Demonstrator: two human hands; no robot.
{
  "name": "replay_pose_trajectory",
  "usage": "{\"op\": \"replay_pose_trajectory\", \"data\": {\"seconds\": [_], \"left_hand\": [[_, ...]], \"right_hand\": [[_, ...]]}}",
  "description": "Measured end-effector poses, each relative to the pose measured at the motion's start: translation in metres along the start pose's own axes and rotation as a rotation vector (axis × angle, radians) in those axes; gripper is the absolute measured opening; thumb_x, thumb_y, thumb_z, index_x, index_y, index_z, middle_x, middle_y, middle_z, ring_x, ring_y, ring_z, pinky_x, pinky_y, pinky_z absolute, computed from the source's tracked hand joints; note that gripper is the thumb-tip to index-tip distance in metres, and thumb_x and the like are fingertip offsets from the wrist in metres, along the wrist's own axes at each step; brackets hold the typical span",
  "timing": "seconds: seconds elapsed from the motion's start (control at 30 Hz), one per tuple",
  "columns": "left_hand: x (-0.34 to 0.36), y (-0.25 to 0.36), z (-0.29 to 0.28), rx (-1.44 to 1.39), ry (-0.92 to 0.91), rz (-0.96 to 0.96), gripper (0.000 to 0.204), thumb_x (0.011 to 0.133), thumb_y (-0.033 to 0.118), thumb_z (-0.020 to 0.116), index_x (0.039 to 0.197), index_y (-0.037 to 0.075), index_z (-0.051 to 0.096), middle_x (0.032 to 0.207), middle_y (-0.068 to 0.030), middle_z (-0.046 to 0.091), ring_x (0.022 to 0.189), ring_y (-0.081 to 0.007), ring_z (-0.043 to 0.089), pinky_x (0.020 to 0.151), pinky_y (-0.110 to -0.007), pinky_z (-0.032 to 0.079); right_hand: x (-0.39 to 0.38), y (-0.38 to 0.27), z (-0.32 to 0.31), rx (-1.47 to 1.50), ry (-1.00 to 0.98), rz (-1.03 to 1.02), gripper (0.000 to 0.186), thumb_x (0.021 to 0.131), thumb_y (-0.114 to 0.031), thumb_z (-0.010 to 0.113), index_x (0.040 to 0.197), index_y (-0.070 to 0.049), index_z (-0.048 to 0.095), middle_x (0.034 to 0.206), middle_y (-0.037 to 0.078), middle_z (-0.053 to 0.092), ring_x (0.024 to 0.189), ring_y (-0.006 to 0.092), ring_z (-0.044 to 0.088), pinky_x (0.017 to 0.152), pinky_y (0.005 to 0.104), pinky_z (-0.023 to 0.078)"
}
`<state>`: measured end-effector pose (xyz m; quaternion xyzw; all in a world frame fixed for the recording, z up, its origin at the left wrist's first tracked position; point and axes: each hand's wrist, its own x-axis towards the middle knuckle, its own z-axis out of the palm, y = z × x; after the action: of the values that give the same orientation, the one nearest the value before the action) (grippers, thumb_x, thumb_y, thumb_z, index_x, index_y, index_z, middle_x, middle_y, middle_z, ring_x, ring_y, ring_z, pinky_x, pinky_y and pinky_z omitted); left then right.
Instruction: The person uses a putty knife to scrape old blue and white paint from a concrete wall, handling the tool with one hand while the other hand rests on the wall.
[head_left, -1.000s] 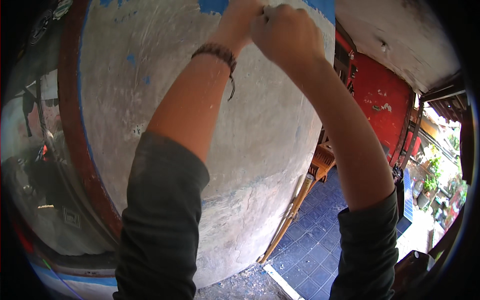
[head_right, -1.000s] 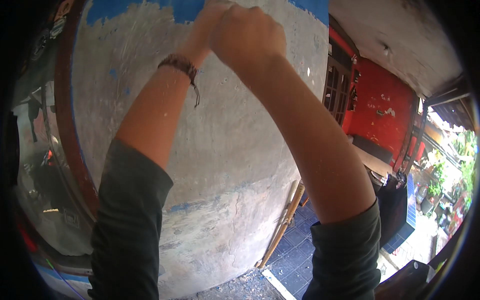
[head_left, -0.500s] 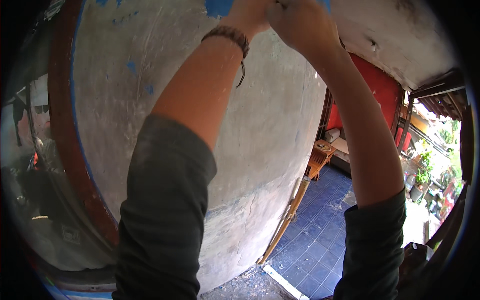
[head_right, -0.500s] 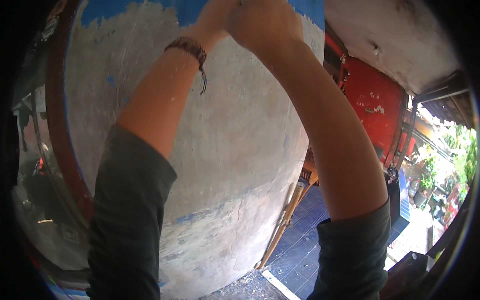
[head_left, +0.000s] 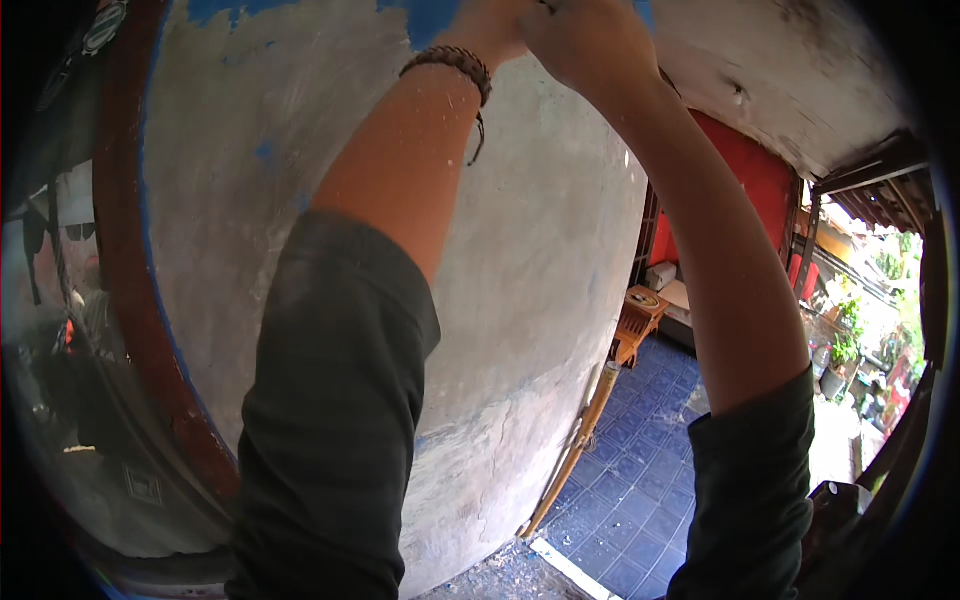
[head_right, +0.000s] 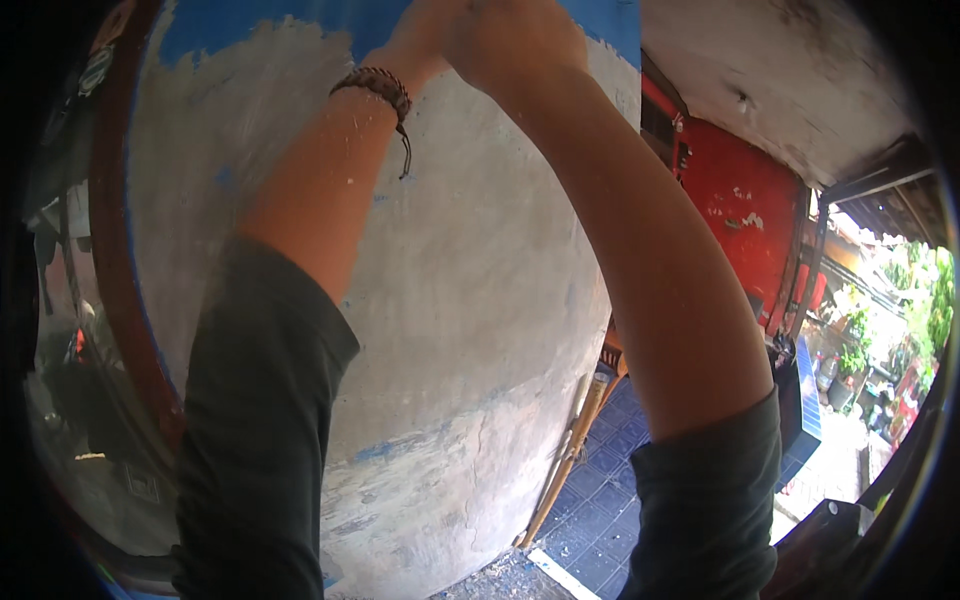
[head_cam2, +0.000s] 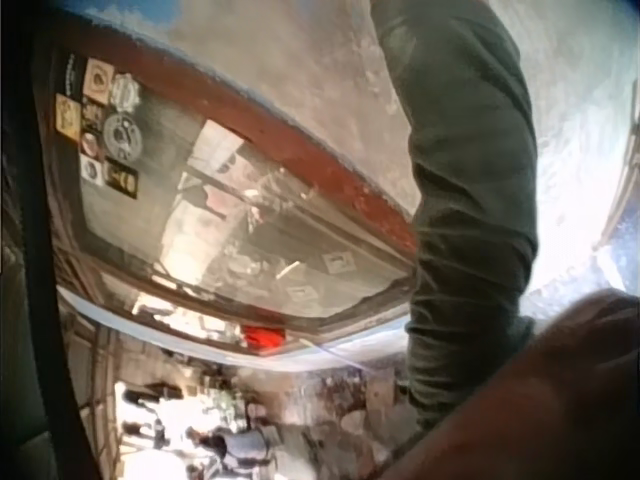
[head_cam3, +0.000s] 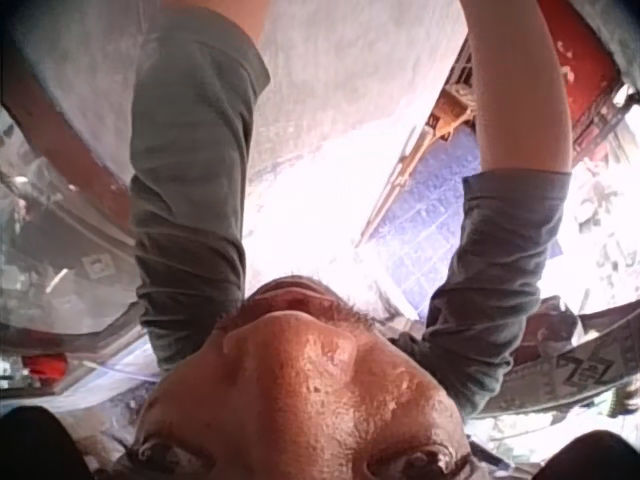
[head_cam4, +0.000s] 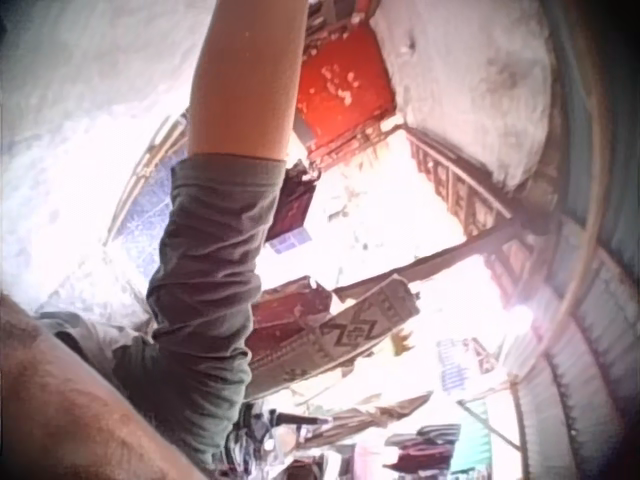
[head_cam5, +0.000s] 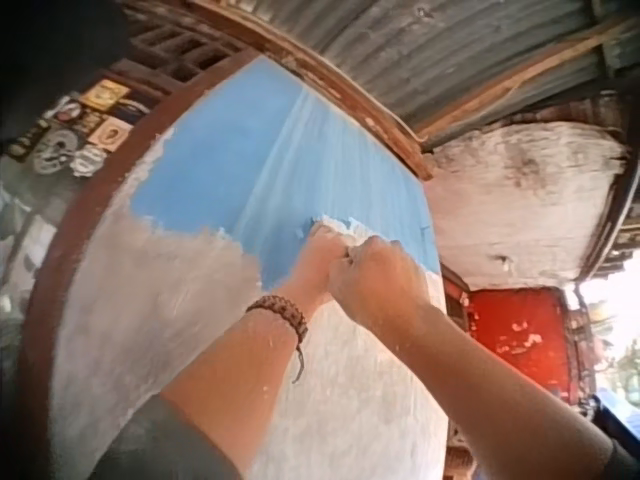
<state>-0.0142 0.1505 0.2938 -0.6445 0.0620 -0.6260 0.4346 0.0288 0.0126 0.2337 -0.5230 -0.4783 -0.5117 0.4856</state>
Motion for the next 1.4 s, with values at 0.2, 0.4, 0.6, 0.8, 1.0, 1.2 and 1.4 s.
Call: {"op": "replay_pose_trajectory", "data": {"seconds": [0.2, 0.4, 0.6, 0.8, 1.0, 1.2, 1.4], "left_hand": [[-0.010, 0.021, 0.009, -0.004, 0.068, -0.159, 0.024, 0.077, 0.025, 0.054, 0.065, 0.007, 0.065, 0.073, -0.0151, 0.066, 0.080, -0.0322, 0.063, 0.082, -0.044, 0.043], [-0.001, -0.007, 0.008, 0.124, 0.020, -0.013, 0.024, 0.076, 0.027, 0.055, 0.066, 0.007, 0.063, 0.072, -0.0152, 0.065, 0.079, -0.0318, 0.062, 0.079, -0.045, 0.043], [0.008, -0.006, 0.019, 0.021, 0.185, 0.008, 0.024, 0.074, 0.027, 0.057, 0.061, 0.008, 0.062, 0.069, -0.0137, 0.064, 0.077, -0.0319, 0.062, 0.076, -0.045, 0.043], [0.012, 0.000, 0.001, 0.059, 0.021, 0.050, 0.022, 0.074, 0.027, 0.056, 0.065, 0.008, 0.063, 0.070, -0.0137, 0.064, 0.077, -0.0331, 0.062, 0.076, -0.047, 0.043], [-0.029, 0.040, -0.009, -0.075, -0.111, -0.178, 0.022, 0.081, 0.023, 0.055, 0.086, 0.004, 0.066, 0.099, -0.0164, 0.065, 0.105, -0.0329, 0.056, 0.098, -0.045, 0.039], [-0.164, 0.156, -0.035, -0.034, -0.171, -0.116, 0.022, 0.078, 0.010, 0.055, 0.094, -0.002, 0.064, 0.114, -0.0221, 0.059, 0.120, -0.0375, 0.048, 0.113, -0.049, 0.026], [-0.308, 0.305, -0.127, -0.413, -0.402, -0.331, 0.023, 0.077, 0.007, 0.059, 0.095, -0.007, 0.061, 0.120, -0.0261, 0.054, 0.127, -0.0462, 0.041, 0.109, -0.060, 0.030]], "right_hand": [[-0.013, 0.006, -0.024, -0.026, -0.162, -0.090, 0.037, 0.085, -0.024, 0.049, 0.085, 0.008, 0.067, 0.090, 0.032, 0.064, 0.089, 0.0453, 0.063, 0.084, 0.0465, 0.050], [0.002, -0.005, -0.011, 0.029, -0.133, -0.022, 0.038, 0.085, -0.026, 0.050, 0.087, 0.008, 0.067, 0.092, 0.031, 0.064, 0.089, 0.0448, 0.063, 0.084, 0.0457, 0.050], [0.003, 0.007, -0.012, 0.022, -0.069, -0.055, 0.040, 0.085, -0.026, 0.050, 0.091, 0.010, 0.066, 0.095, 0.032, 0.063, 0.091, 0.0453, 0.063, 0.085, 0.0457, 0.050], [0.011, 0.005, -0.013, -0.036, -0.083, 0.002, 0.040, 0.087, -0.027, 0.049, 0.095, 0.008, 0.066, 0.097, 0.030, 0.064, 0.090, 0.0442, 0.063, 0.083, 0.0444, 0.051], [-0.038, 0.018, -0.005, -0.105, -0.182, -0.108, 0.031, 0.089, -0.023, 0.046, 0.104, -0.001, 0.062, 0.085, 0.025, 0.067, 0.083, 0.0385, 0.068, 0.076, 0.0469, 0.055], [-0.226, 0.028, 0.012, 0.150, -0.113, 0.022, 0.042, 0.087, -0.017, 0.058, 0.126, -0.003, 0.056, 0.056, 0.017, 0.058, 0.048, 0.0300, 0.060, 0.043, 0.0396, 0.048], [-0.432, 0.012, -0.049, 0.633, -0.502, 0.565, 0.047, 0.085, -0.018, 0.068, 0.128, -0.004, 0.056, 0.070, 0.017, 0.064, 0.061, 0.0184, 0.064, 0.061, 0.0313, 0.051]]}}
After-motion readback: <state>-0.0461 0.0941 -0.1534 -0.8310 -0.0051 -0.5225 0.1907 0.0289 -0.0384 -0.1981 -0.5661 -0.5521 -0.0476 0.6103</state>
